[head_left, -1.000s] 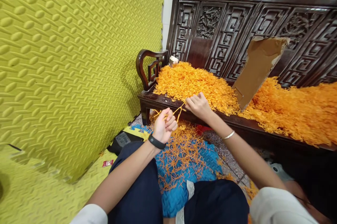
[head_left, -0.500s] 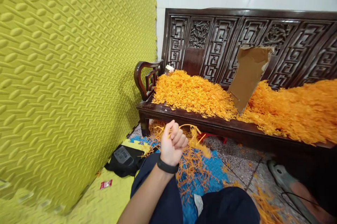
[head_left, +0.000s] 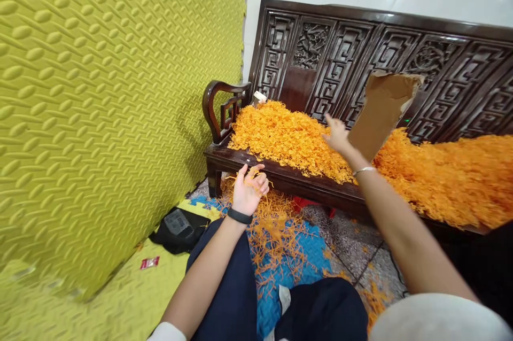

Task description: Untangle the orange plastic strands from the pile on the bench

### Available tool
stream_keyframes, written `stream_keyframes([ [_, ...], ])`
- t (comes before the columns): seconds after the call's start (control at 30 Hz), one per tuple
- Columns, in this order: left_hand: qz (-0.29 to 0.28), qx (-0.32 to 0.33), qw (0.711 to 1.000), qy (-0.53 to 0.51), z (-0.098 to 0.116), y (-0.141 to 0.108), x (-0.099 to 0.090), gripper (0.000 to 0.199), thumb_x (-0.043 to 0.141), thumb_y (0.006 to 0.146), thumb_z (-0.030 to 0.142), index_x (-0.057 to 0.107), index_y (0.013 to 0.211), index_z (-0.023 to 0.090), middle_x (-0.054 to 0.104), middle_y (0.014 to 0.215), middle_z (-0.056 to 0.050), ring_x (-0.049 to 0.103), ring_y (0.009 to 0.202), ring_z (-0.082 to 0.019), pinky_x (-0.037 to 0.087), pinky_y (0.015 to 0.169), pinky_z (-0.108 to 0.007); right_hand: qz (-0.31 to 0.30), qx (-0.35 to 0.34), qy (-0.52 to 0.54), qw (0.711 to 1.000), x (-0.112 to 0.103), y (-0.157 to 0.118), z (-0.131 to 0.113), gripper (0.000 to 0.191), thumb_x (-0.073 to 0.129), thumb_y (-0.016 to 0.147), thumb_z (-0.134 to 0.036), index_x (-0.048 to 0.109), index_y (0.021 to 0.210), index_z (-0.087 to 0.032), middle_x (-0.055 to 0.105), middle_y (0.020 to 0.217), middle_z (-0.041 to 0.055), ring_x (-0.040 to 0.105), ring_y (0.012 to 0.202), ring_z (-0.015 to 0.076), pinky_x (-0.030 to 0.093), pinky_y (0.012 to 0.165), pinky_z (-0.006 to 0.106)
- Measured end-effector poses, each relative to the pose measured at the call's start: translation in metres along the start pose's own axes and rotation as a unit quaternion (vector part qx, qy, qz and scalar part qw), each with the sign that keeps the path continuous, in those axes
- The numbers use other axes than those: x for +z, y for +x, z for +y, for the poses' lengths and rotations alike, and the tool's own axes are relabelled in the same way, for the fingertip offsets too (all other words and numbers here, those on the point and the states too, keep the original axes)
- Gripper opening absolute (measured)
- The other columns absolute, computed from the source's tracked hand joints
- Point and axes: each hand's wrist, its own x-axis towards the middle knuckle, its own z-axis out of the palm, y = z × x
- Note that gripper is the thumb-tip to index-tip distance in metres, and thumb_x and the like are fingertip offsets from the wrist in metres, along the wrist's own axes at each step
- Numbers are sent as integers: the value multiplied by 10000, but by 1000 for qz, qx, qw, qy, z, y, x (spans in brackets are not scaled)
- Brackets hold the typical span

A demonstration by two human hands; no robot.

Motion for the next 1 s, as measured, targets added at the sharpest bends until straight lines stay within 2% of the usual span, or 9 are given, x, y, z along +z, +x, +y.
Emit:
stream_keyframes([
  [0.13,7,-6,1000,10,-5,15,-14,457,225,907,368,599,902,106,476,543,-26,472,463,-140,374,464,-244,-75,25,42,996,54,-41,-17,483,507,788,-278,427,1245,-142,448,1216,169,423,1106,296,354,874,504],
  [0.23,16,-3,1000,13,-5,23,-25,441,246,903,354,603,909,96,481,527,-27,475,452,-145,375,453,-246,-95,40,79,992,74,-70,-26,461,488,770,-255,450,1221,-166,444,1225,148,409,1121,289,334,893,492],
  [0.3,28,8,1000,10,-4,27,-33,434,256,899,356,606,903,99,483,523,-23,475,447,-142,379,448,-241,-90,56,103,989,73,-82,-27,427,464,778,-251,461,1195,-163,458,1201,146,412,1117,281,329,902,487],
  [0.43,60,37,998,-2,-1,34,-49,422,292,887,376,613,878,102,487,520,-19,476,446,-134,390,446,-234,-84,59,165,981,54,-103,-33,299,446,798,-238,523,1079,-165,502,1134,121,437,1103,237,331,944,427],
  [0.57,85,62,994,-13,-2,39,-58,430,295,887,399,614,876,110,487,519,-10,475,450,-118,394,453,-215,-130,46,235,962,49,-141,-55,196,417,825,-198,588,916,-165,572,1008,86,518,997,185,392,896,338],
  [0.7,78,56,995,1,-2,36,-49,445,269,892,382,614,885,101,489,513,-15,479,445,-126,397,449,-227,-230,37,293,927,67,-186,-76,181,455,784,-105,625,813,-163,632,834,40,586,794,136,453,753,257],
  [0.8,65,52,996,16,6,23,-35,453,263,892,381,617,889,97,485,511,-18,477,439,-135,382,434,-233,-283,49,314,905,87,-211,-83,176,481,766,-71,635,787,-154,640,808,36,590,767,125,455,733,248],
  [0.93,23,75,995,56,32,-10,-20,494,212,897,384,619,880,105,457,500,-11,460,429,-132,355,423,-231,-321,85,327,885,112,-230,-84,96,524,811,-161,611,798,-124,621,800,28,579,763,116,462,747,287],
  [1.0,18,96,992,75,50,-29,-14,520,187,897,400,619,875,110,437,483,-4,444,420,-129,351,421,-232,-329,105,333,878,121,-233,-84,151,523,837,-243,591,822,-109,607,810,22,574,762,109,469,746,302],
])
